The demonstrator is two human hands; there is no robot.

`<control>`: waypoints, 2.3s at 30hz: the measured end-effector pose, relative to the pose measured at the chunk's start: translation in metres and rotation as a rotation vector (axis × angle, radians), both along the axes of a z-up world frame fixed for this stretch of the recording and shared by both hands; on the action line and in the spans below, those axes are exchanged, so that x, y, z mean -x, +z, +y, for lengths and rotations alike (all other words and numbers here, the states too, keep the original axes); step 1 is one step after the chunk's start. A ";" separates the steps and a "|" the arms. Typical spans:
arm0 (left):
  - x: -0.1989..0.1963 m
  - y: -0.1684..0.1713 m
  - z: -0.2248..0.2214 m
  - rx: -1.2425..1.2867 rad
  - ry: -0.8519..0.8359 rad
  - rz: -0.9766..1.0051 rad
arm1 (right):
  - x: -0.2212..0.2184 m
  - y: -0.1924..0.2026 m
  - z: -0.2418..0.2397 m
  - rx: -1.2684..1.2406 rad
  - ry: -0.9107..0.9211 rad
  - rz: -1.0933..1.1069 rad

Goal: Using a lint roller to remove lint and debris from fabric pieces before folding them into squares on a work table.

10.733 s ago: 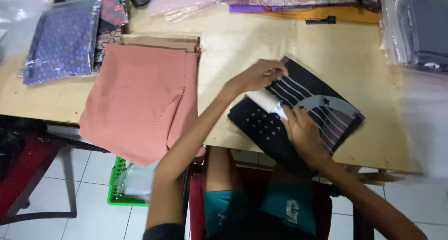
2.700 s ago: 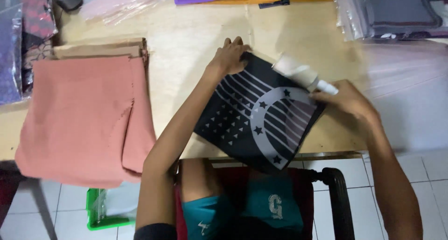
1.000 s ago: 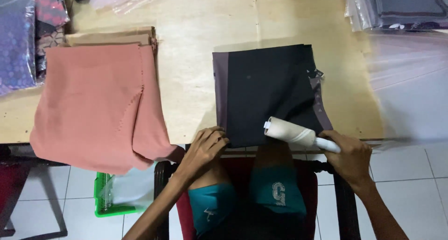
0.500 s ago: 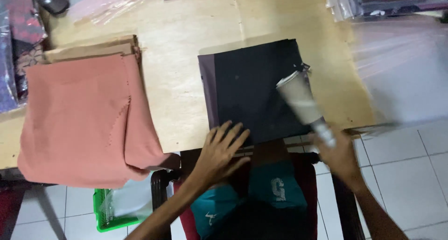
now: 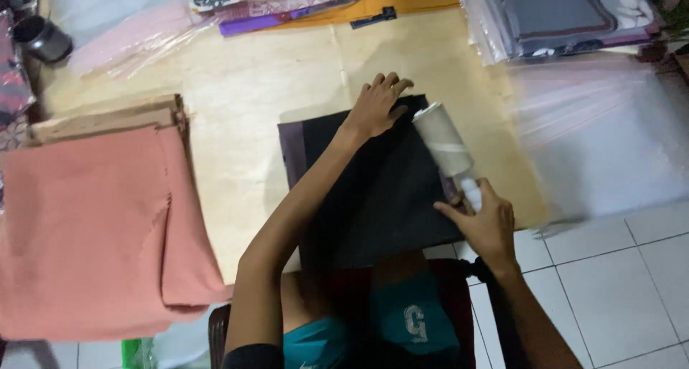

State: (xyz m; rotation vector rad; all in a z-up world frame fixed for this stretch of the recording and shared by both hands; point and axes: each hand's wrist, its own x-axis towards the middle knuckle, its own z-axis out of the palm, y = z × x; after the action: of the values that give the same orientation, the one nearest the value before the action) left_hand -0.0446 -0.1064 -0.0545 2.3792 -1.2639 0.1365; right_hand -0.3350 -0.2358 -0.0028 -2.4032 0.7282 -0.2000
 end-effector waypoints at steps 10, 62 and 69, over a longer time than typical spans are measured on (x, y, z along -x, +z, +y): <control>0.002 0.033 -0.005 0.195 -0.108 0.226 | 0.014 -0.001 -0.004 -0.208 0.025 -0.010; 0.248 0.057 0.207 -0.056 0.197 0.113 | 0.095 0.012 0.060 -0.412 -0.092 0.047; 0.190 0.063 0.199 0.076 0.265 0.170 | -0.053 0.046 0.014 -0.026 0.226 -0.214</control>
State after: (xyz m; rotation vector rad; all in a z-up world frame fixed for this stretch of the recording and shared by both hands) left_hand -0.2347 0.0930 0.0087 2.4247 -0.8496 0.0599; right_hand -0.2817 -0.2219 0.0431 -2.3700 0.3574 -0.3449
